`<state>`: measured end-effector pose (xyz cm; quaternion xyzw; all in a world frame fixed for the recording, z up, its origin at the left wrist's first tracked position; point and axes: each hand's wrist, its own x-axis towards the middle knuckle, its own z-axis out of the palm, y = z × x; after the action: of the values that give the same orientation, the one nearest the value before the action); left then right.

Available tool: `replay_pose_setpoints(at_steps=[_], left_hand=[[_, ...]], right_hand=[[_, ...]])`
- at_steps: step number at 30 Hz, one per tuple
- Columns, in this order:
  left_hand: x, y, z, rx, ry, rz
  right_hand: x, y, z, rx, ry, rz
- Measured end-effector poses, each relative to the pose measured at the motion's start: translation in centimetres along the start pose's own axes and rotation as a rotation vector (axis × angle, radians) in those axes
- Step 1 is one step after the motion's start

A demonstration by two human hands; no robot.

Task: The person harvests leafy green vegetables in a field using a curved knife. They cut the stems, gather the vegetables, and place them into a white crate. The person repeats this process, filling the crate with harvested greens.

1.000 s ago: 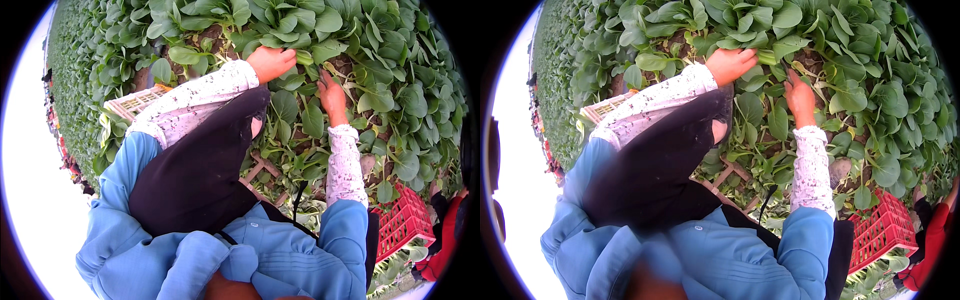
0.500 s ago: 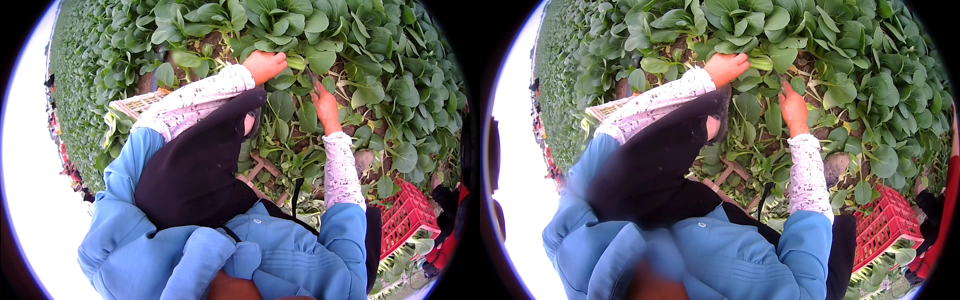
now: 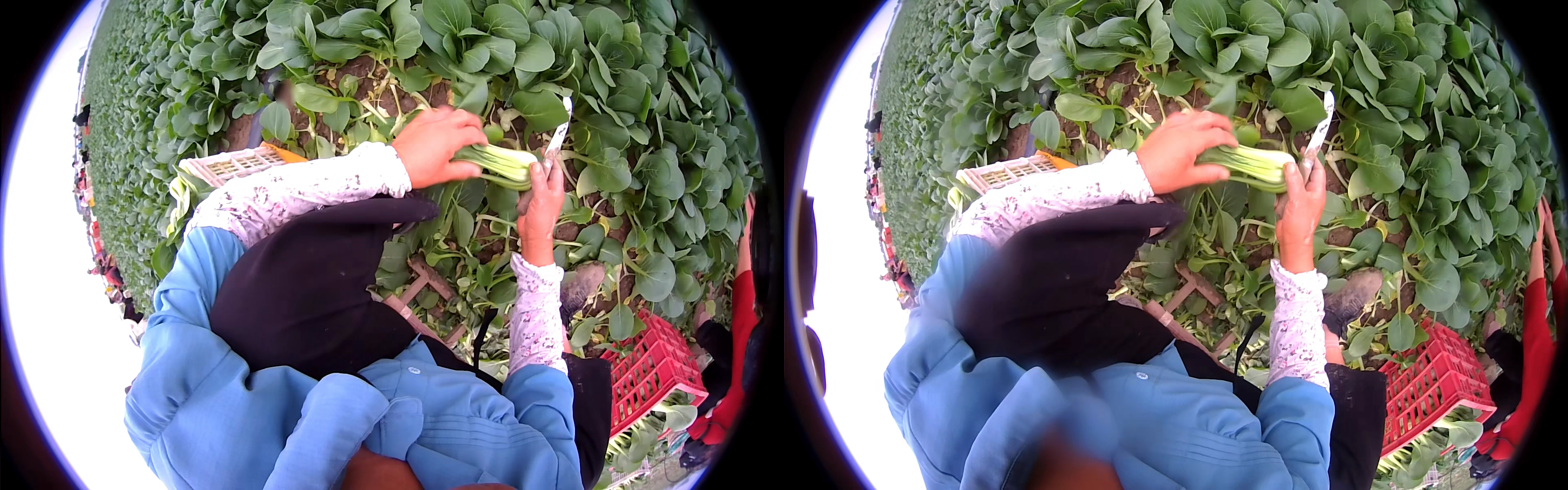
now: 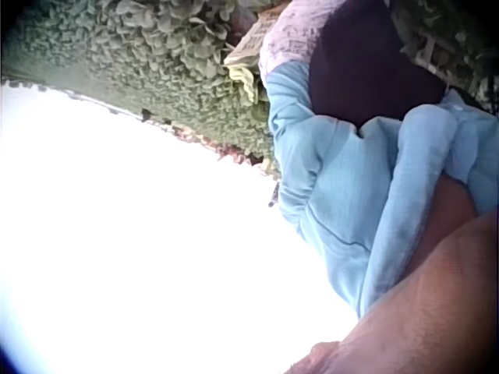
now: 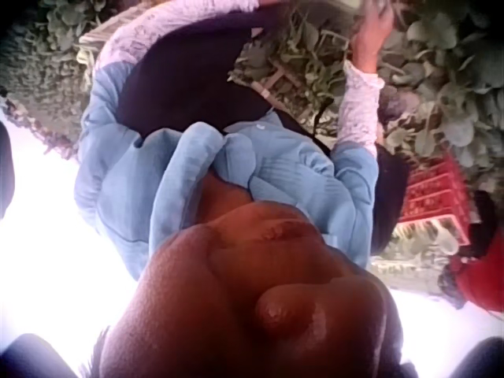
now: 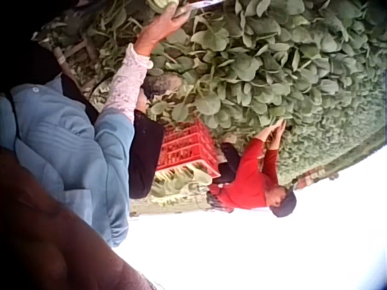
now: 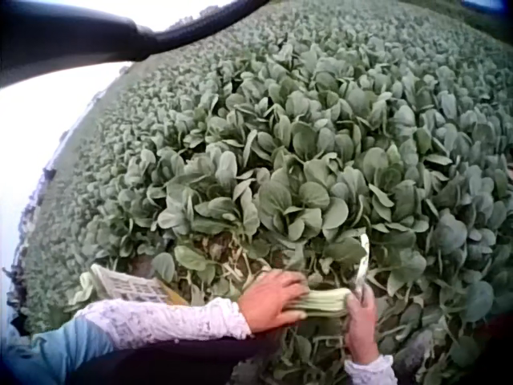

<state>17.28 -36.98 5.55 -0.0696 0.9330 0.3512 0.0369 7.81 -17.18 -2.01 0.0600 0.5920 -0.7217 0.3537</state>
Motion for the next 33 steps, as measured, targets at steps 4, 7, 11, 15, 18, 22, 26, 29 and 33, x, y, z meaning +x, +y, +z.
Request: replay_pose_setpoints(at_steps=[4,7,11,15,18,22,26,29,33], left_hand=[[0.5,2.7,-2.0,0.514,0.056,0.251],[2.0,0.5,0.7,0.153,-0.342,0.033],[2.2,-3.1,4.1,-0.419,-0.391,-0.172],[4.5,-2.5,2.7,0.221,-0.139,0.155],[6.7,-4.7,3.2,0.575,-0.302,-0.057],[5.3,-7.0,3.3,0.838,-0.132,0.081],[4.3,-8.3,4.2,0.855,-0.179,0.064],[4.3,-8.7,4.1,0.786,-0.19,0.018],[3.6,-9.3,4.0,0.622,-0.116,-0.001]], right_hand=[[-2.1,0.6,1.1,0.04,-0.005,-0.071],[-2.9,-0.6,2.8,-0.04,-0.084,-0.154],[-2.9,-0.2,2.8,-0.141,-0.092,-0.303],[-1.7,2.1,0.3,-0.661,0.018,-0.231],[0.5,3.3,0.6,-0.881,-0.026,-0.241],[4.7,4.6,1.6,-0.995,-0.046,-0.394],[6.0,5.6,2.7,-1.168,-0.03,-0.286],[7.0,6.9,2.7,-1.145,-0.021,-0.317],[7.5,6.9,2.6,-1.174,-0.06,-0.352]])
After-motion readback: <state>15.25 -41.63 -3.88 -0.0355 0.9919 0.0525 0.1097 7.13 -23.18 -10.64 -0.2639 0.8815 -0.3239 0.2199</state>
